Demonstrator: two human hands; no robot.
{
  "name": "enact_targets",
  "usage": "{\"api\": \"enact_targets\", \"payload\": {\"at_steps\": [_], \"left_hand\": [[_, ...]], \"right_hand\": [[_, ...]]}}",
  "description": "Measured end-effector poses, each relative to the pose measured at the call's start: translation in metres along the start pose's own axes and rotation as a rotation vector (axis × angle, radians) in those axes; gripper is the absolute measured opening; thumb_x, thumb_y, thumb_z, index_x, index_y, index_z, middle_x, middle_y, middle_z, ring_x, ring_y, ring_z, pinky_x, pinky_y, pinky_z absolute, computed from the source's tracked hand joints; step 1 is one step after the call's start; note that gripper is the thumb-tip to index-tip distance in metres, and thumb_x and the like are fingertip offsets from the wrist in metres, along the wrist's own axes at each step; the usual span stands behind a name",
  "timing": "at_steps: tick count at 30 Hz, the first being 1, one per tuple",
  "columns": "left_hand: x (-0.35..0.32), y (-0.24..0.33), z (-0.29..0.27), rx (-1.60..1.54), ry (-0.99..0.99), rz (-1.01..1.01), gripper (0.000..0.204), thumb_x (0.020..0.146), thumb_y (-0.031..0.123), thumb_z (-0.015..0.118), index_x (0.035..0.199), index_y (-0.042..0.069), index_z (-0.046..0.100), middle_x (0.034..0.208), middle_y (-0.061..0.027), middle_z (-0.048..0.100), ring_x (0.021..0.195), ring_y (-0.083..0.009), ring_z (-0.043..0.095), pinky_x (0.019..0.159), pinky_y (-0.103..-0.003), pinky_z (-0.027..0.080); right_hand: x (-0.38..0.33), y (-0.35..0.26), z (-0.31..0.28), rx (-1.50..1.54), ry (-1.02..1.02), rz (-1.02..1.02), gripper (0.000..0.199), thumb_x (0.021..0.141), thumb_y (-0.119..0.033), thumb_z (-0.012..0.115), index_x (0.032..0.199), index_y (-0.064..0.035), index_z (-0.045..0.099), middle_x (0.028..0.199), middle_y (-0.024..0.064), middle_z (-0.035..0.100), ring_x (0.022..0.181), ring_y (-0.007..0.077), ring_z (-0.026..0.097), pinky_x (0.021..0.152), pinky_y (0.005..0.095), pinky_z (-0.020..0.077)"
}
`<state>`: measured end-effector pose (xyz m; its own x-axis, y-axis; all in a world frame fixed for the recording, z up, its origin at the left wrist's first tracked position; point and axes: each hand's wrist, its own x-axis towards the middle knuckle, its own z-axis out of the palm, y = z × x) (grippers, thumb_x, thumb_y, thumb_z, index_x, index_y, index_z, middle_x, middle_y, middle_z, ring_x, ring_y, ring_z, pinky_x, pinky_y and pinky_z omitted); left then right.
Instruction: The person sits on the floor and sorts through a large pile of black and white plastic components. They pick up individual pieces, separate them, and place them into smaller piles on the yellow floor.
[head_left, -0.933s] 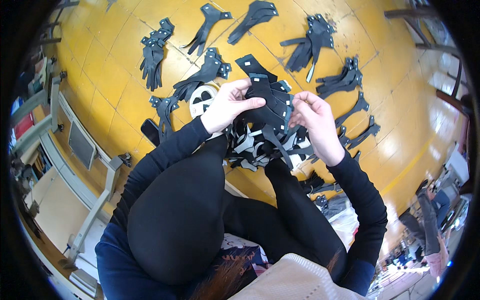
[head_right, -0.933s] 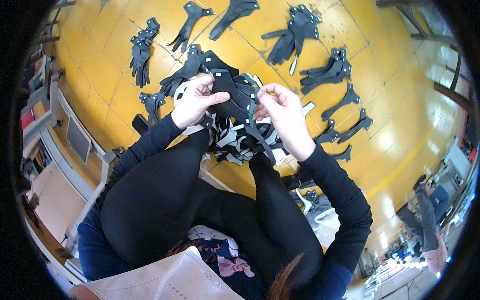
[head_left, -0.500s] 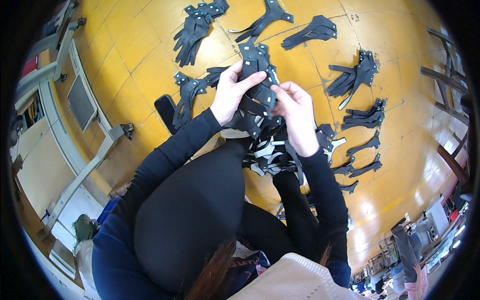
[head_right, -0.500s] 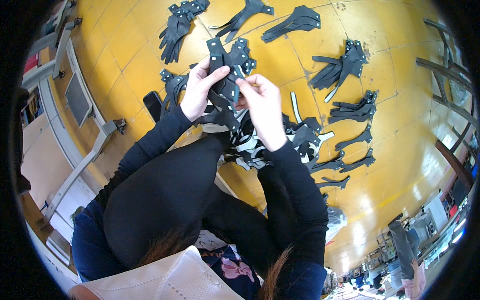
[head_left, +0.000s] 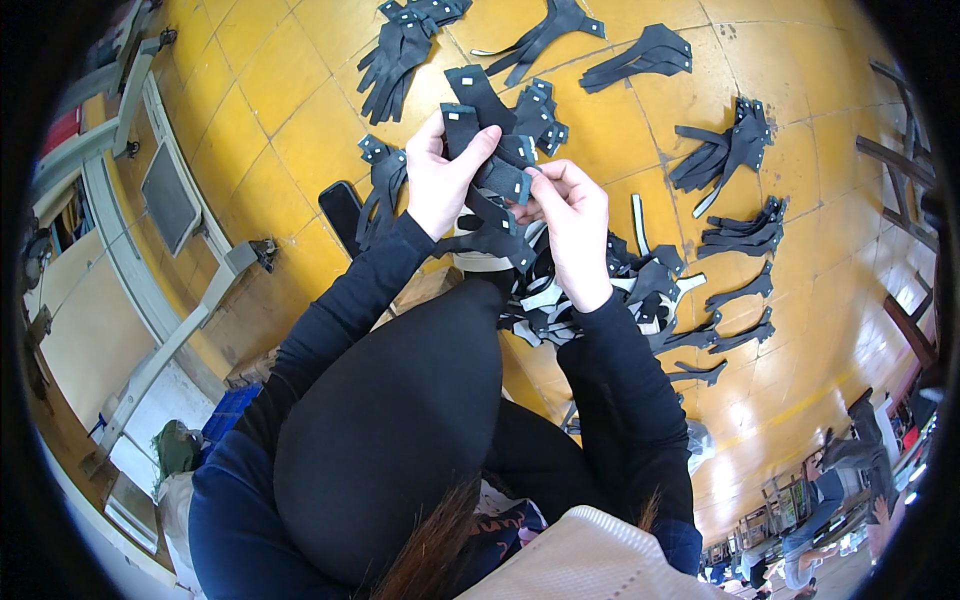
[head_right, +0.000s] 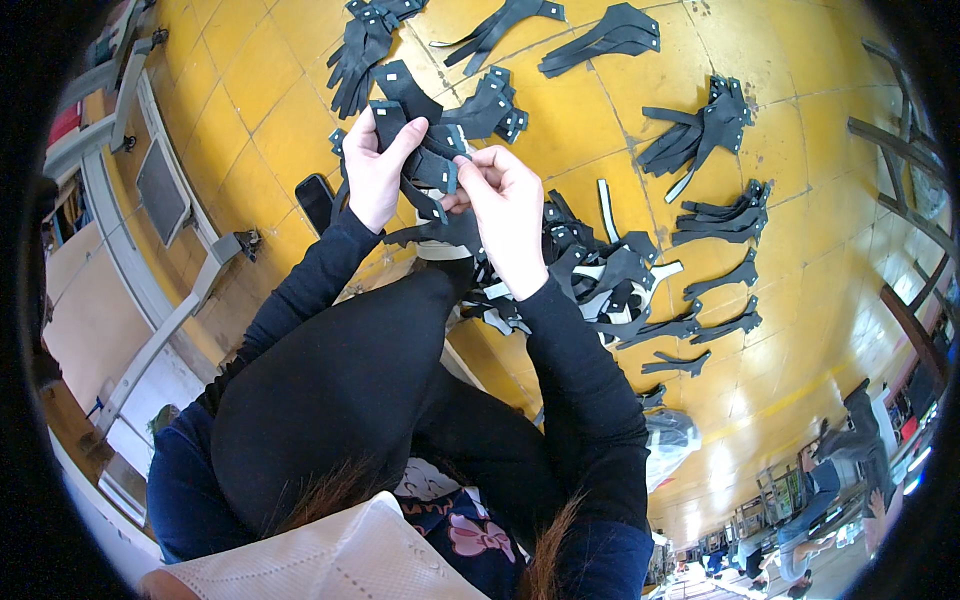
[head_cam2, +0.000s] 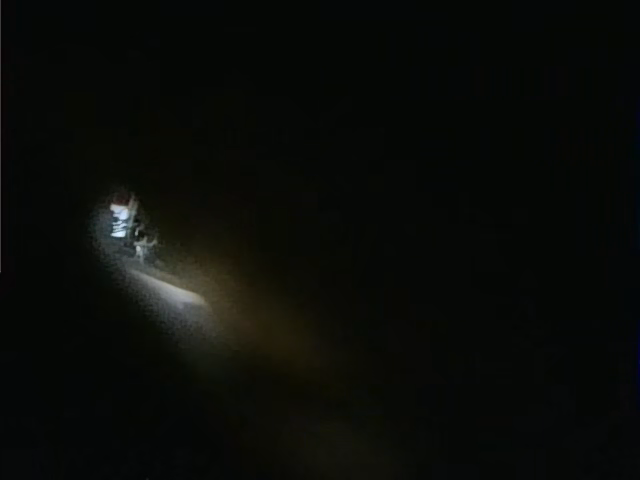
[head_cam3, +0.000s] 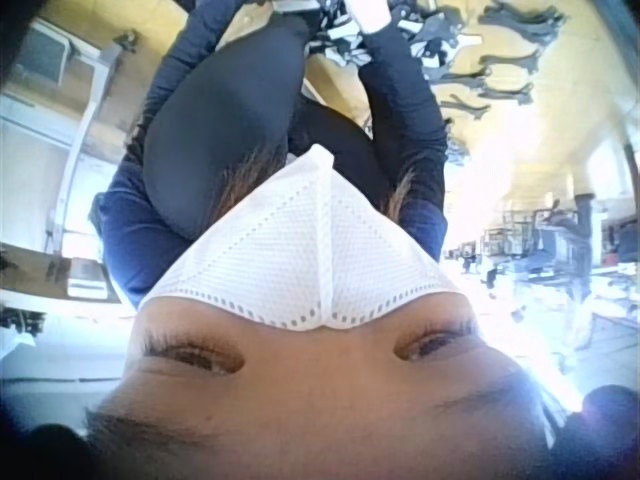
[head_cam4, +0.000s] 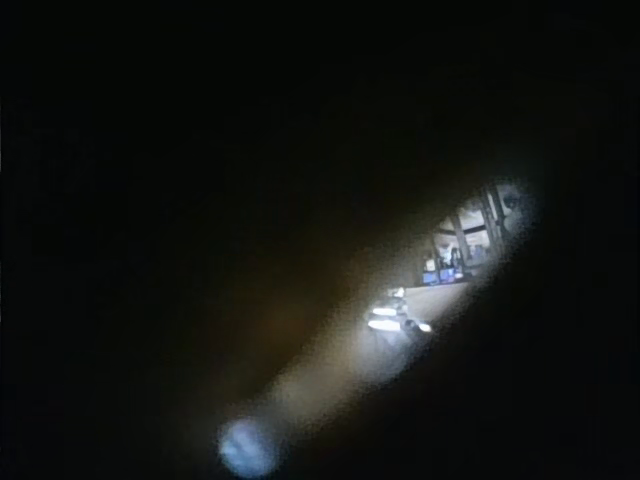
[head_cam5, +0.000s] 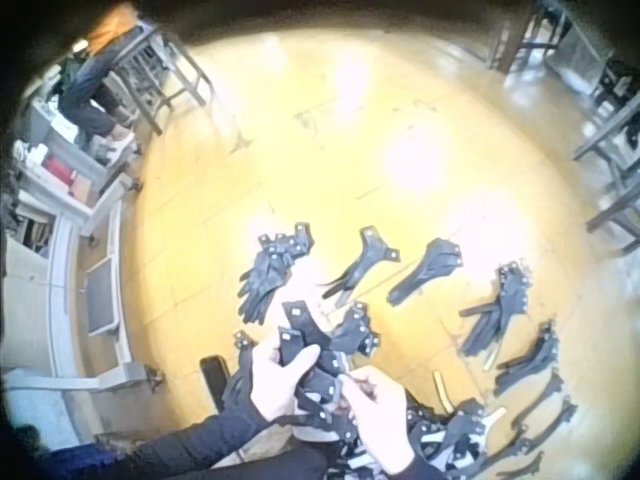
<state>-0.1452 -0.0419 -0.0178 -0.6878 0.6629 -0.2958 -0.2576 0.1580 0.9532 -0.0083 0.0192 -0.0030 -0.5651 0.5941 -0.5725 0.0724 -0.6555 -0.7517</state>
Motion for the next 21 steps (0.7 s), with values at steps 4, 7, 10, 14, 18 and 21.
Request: {"api": "enact_targets", "payload": {"at_steps": [4, 7, 10, 14, 18, 21], "left_hand": [[0.0, 0.006, 0.002, -0.012, -0.01, -0.001, 0.014, 0.083, 0.005, 0.069, 0.092, 0.001, 0.059, 0.083, -0.0012, 0.064, 0.071, -0.006, 0.058, 0.064, -0.021, 0.049], [0.003, 0.005, 0.003, -0.079, 0.009, -0.042, 0.013, 0.084, 0.005, 0.067, 0.094, 0.001, 0.059, 0.085, -0.0026, 0.065, 0.071, -0.0066, 0.06, 0.063, -0.021, 0.05], [0.006, 0.0, 0.006, -0.142, 0.025, -0.087, 0.014, 0.085, 0.006, 0.066, 0.095, 0.001, 0.058, 0.085, -0.0032, 0.065, 0.071, -0.0073, 0.06, 0.064, -0.022, 0.051], [0.01, -0.006, 0.004, -0.172, 0.034, -0.119, 0.013, 0.085, 0.006, 0.065, 0.096, 0.001, 0.059, 0.087, -0.0037, 0.065, 0.072, -0.0077, 0.061, 0.066, -0.022, 0.05], [0.019, -0.007, -0.003, -0.192, 0.079, -0.116, 0.011, 0.085, 0.006, 0.064, 0.095, 0.003, 0.06, 0.087, -0.0027, 0.065, 0.074, -0.0077, 0.06, 0.068, -0.022, 0.05], [0.035, -0.009, -0.018, -0.157, 0.165, -0.049, 0.008, 0.086, 0.006, 0.063, 0.094, 0.004, 0.061, 0.087, -0.0021, 0.066, 0.074, -0.0085, 0.061, 0.068, -0.023, 0.05]], "right_hand": [[-0.003, -0.001, 0.0, 0.004, -0.001, -0.064, 0.01, 0.093, -0.009, 0.054, 0.09, 0.0002, 0.056, 0.075, 0.0076, 0.065, 0.06, 0.0091, 0.06, 0.057, 0.0212, 0.0469], [-0.007, -0.005, 0.006, 0.019, 0.052, -0.102, 0.008, 0.09, -0.005, 0.057, 0.084, -0.0001, 0.056, 0.069, 0.0034, 0.061, 0.058, 0.0079, 0.06, 0.055, 0.0197, 0.0467], [-0.01, -0.001, 0.008, 0.031, 0.062, -0.129, 0.007, 0.089, -0.003, 0.058, 0.083, 0.0001, 0.055, 0.069, 0.0037, 0.061, 0.058, 0.0075, 0.06, 0.055, 0.0192, 0.0468], [-0.016, 0.002, 0.012, 0.077, 0.045, -0.108, 0.007, 0.089, -0.003, 0.058, 0.084, 0.0007, 0.055, 0.072, 0.0051, 0.063, 0.059, 0.0074, 0.061, 0.057, 0.0198, 0.0476], [-0.021, 0.013, 0.016, 0.049, 0.025, -0.129, 0.006, 0.092, -0.003, 0.054, 0.088, 0.0011, 0.053, 0.076, 0.0101, 0.064, 0.06, 0.0102, 0.062, 0.058, 0.0207, 0.0482], [-0.022, 0.029, 0.022, 0.018, 0.004, -0.13, 0.003, 0.089, -0.003, 0.057, 0.087, -0.0004, 0.057, 0.076, 0.0059, 0.065, 0.063, 0.0077, 0.063, 0.059, 0.0206, 0.0486]]}}
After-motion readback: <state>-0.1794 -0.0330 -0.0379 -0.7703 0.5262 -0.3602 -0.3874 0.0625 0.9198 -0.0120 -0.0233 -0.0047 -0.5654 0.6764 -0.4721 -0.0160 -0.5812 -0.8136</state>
